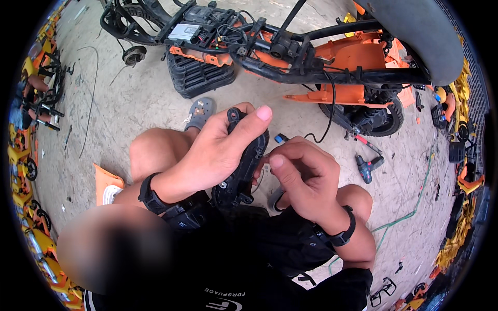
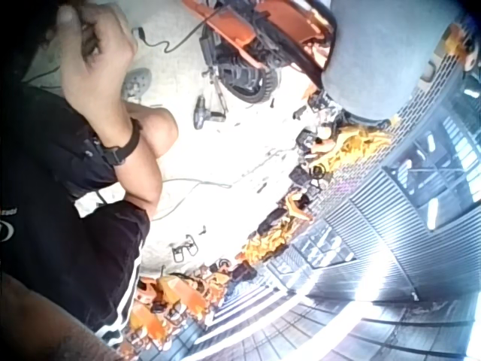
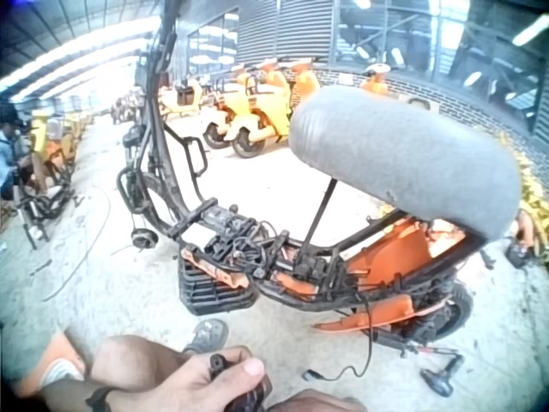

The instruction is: The person is sitting on the floor in a workshop, holding a black plastic scooter component. They use a small tool to adjust or clean a specific area on the part, repeatedly manipulating the tool and the component. The person occasionally shifts the part to access different angles.

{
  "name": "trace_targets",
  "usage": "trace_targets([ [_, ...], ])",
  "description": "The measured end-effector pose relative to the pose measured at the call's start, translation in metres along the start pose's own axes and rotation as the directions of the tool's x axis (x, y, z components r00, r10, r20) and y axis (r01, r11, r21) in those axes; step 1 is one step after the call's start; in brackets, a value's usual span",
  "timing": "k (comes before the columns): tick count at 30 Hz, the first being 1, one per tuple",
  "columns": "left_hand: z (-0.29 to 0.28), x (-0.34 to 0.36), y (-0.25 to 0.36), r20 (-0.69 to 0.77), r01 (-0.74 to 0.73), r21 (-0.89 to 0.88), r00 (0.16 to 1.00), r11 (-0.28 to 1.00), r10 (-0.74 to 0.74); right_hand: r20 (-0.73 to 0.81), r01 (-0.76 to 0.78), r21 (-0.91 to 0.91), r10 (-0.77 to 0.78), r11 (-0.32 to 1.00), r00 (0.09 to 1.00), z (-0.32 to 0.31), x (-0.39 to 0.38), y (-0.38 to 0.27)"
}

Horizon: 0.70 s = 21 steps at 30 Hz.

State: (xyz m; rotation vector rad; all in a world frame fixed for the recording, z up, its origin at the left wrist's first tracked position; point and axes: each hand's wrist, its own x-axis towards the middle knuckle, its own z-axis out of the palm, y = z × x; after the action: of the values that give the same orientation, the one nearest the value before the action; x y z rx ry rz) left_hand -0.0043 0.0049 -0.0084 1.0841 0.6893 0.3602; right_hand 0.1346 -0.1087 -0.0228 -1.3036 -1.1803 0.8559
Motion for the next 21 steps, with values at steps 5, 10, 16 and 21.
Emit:
trace_targets([
  [5,0.001,0.001,0.000,-0.011,-0.002,-0.058,1.000,0.998,0.001,-0.041,0.151,-0.225,-0.165,0.962,0.985,-0.001,0.003,-0.005],
  [10,0.000,0.001,-0.001,-0.009,-0.001,-0.003,1.000,1.000,0.001,-0.094,0.236,-0.313,-0.278,0.920,0.956,0.002,0.000,-0.003],
  [16,-0.001,0.001,-0.002,-0.010,0.001,0.044,1.000,0.999,-0.001,-0.057,0.371,-0.347,-0.415,0.861,0.908,0.002,0.004,0.002],
  [21,0.000,0.000,-0.003,-0.007,-0.001,0.054,1.000,0.999,0.001,-0.028,0.328,-0.293,-0.351,0.898,0.936,-0.001,0.004,-0.001],
])
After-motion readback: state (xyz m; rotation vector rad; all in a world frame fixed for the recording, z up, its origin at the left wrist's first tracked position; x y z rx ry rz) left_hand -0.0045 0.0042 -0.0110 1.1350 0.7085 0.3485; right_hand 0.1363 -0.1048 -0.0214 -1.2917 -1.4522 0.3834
